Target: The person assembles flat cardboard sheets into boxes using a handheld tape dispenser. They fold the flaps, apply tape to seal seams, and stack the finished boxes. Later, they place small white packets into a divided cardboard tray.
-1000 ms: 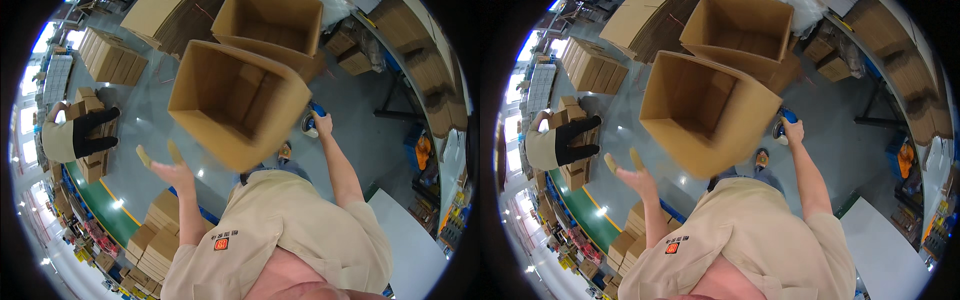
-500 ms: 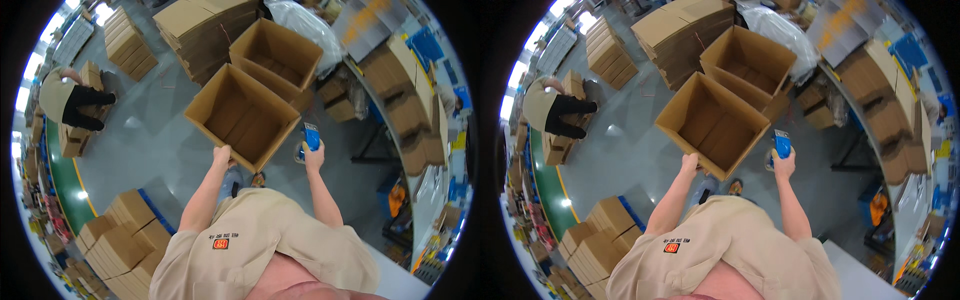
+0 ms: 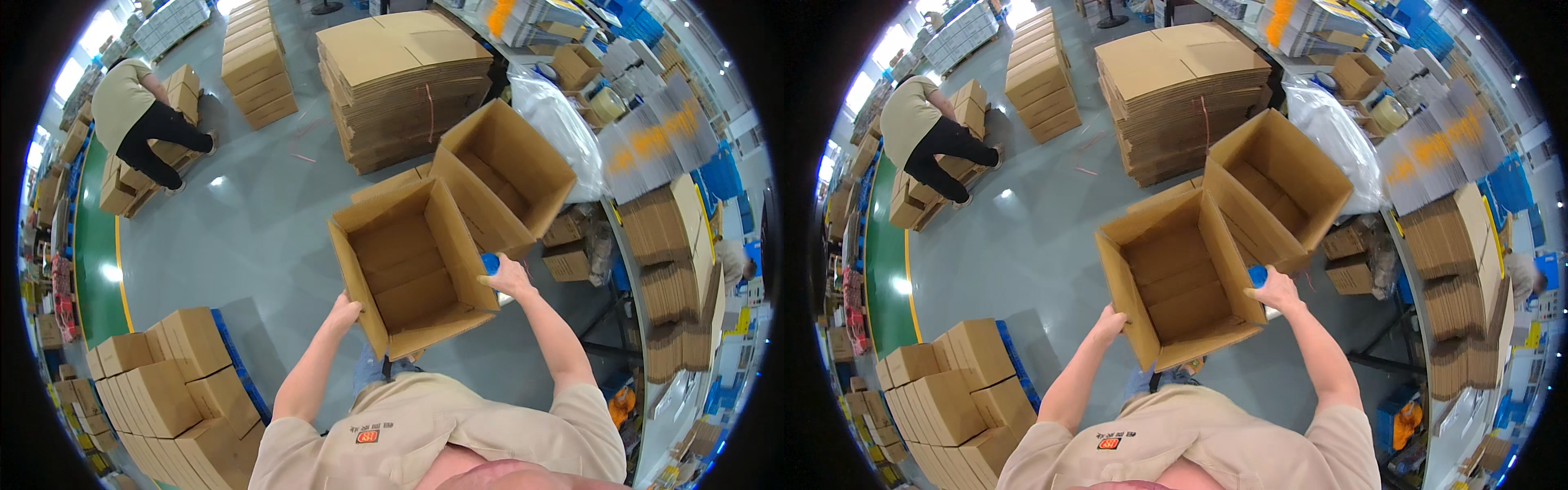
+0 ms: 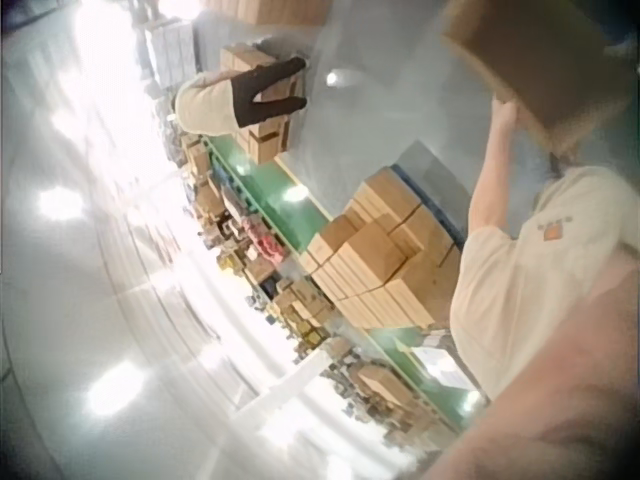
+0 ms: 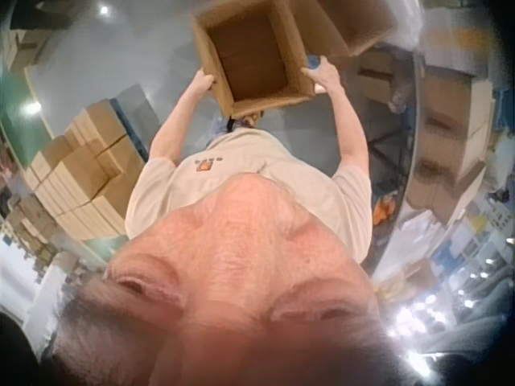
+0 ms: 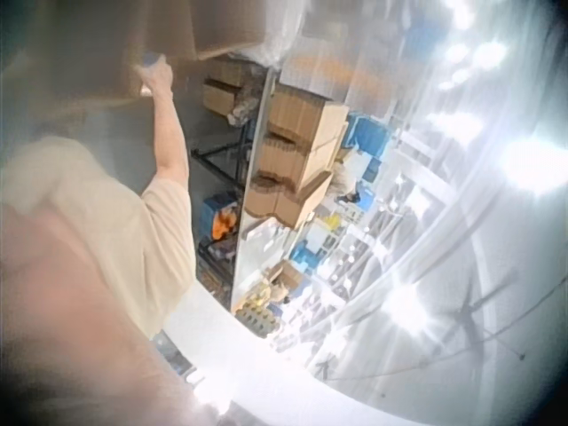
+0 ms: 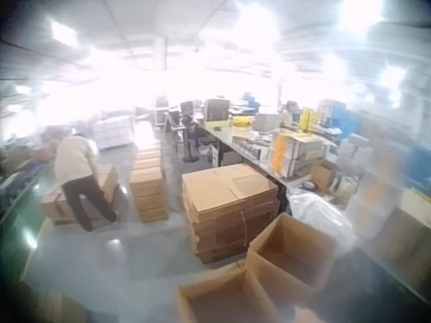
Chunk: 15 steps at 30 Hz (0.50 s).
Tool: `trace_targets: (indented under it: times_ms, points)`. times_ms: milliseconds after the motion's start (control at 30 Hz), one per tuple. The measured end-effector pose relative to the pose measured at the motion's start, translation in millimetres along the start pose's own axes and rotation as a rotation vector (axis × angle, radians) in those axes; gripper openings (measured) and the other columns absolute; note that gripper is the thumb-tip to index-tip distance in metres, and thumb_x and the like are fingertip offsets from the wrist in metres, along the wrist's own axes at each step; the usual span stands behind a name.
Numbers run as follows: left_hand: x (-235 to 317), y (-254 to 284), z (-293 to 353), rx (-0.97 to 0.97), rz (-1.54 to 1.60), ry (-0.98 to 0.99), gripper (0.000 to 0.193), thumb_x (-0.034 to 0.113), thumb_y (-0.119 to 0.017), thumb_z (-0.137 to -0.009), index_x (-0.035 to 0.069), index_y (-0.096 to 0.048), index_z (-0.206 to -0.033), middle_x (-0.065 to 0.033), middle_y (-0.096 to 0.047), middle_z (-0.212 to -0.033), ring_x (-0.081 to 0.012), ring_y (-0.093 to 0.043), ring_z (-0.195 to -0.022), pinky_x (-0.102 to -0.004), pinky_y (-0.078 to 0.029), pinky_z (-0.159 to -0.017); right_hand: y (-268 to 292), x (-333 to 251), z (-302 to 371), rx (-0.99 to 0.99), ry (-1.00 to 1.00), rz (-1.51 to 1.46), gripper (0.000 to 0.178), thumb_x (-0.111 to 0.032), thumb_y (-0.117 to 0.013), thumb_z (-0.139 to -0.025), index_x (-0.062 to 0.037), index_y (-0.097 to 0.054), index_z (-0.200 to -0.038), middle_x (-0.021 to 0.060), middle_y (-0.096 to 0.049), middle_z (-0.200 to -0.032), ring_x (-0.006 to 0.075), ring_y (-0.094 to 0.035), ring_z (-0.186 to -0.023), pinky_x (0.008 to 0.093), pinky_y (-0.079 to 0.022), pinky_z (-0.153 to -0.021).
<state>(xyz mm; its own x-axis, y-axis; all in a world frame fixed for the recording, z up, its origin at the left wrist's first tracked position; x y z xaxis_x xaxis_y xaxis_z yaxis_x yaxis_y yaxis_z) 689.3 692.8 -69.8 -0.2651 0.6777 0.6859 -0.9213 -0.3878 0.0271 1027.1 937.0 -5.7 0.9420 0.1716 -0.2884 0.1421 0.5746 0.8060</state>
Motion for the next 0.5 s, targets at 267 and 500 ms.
trace_targets:
  times_ms: [267, 500]
  points:
    - [-84, 103, -125, -0.171, 0.545, 0.057, 0.038, 0.007, -0.075, -0.089, 0.005, -0.064, -0.125, -0.0052, -0.07, -0.119, -0.0192, -0.068, -0.106, -0.0368, -0.056, -0.09, -46, 93, -121, -0.321, -0.045, -0.735, 0.085, -0.042, -0.079, -0.074, 0.0057, -0.053, -0.138, 0.0205, -0.059, -0.138, 0.0285, -0.058, -0.126, 0.0383, -0.044, -0.107]
    - [-97, 94, -149, -0.063, 0.643, 0.008, 0.035, 0.004, -0.072, -0.09, 0.004, -0.063, -0.124, -0.0075, -0.069, -0.121, -0.0219, -0.068, -0.104, -0.0391, -0.057, -0.092, -41, 91, -145, -0.329, -0.094, -0.96, 0.076, -0.034, -0.079, -0.077, 0.0062, -0.054, -0.137, 0.0179, -0.065, -0.129, 0.0245, -0.063, -0.117, 0.0374, -0.05, -0.1]
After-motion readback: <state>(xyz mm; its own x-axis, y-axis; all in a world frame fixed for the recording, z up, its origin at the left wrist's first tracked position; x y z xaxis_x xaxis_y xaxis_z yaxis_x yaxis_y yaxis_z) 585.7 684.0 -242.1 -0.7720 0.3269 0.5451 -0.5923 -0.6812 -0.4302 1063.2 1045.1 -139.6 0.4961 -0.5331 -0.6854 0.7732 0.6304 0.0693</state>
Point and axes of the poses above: each hand's wrist, its own z-axis away from the middle knuckle, its own y-axis out of the back of the hand, x = y × z, the point moved 5 cm from there along -z, towards the middle knuckle
